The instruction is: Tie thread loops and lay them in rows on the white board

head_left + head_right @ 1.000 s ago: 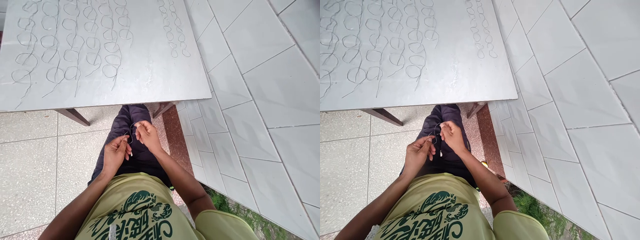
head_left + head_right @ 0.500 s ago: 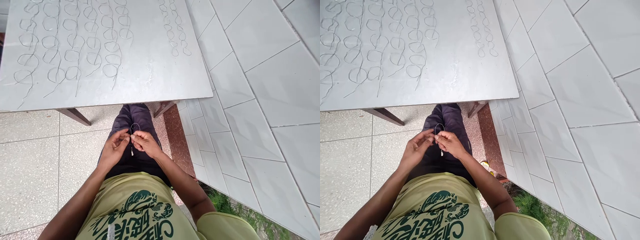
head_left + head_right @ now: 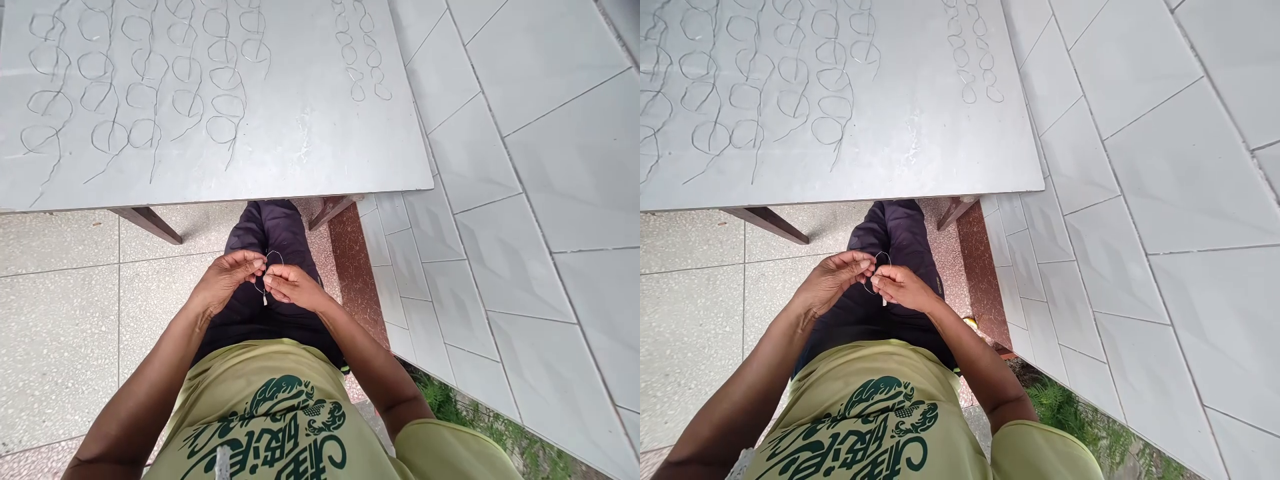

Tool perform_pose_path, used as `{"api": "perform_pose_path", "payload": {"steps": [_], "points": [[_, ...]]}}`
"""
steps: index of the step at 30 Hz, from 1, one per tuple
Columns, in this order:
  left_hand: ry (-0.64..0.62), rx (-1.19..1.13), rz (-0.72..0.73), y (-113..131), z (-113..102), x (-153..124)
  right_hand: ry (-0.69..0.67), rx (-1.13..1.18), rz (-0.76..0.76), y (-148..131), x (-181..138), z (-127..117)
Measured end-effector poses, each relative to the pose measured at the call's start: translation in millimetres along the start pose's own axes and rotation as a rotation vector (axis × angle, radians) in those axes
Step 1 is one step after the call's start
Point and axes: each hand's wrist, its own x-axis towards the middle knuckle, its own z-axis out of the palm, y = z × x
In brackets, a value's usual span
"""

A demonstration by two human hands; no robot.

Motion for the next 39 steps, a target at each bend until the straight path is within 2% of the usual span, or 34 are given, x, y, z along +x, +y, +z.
{"api": "perform_pose_path", "payload": {"steps": [9, 14, 19, 30, 39], "points": [[0.047, 0.057, 0.081, -15.0, 1.7, -0.2, 0.038, 0.151, 0.052, 8.8, -1.0, -0.3], [0.046, 0.051, 0.022, -15.6, 3.9, 4.0, 0.053, 0.170, 0.074, 15.6, -1.9, -1.1], [0.060, 0.055, -0.001, -15.3, 7.4, 8.2, 0.060, 0.205, 0.019, 19.4, -8.1, 0.3], [0.184, -0.158, 0.017, -20.5, 22.8, -3.0, 0.154, 0.296, -0.032, 30.9, -9.1, 10.5], [0.190, -0.303, 0.037, -17.0, 30.6, -7.4, 0.198, 0.426, -0.078, 30.1, -7.0, 8.3]]}}
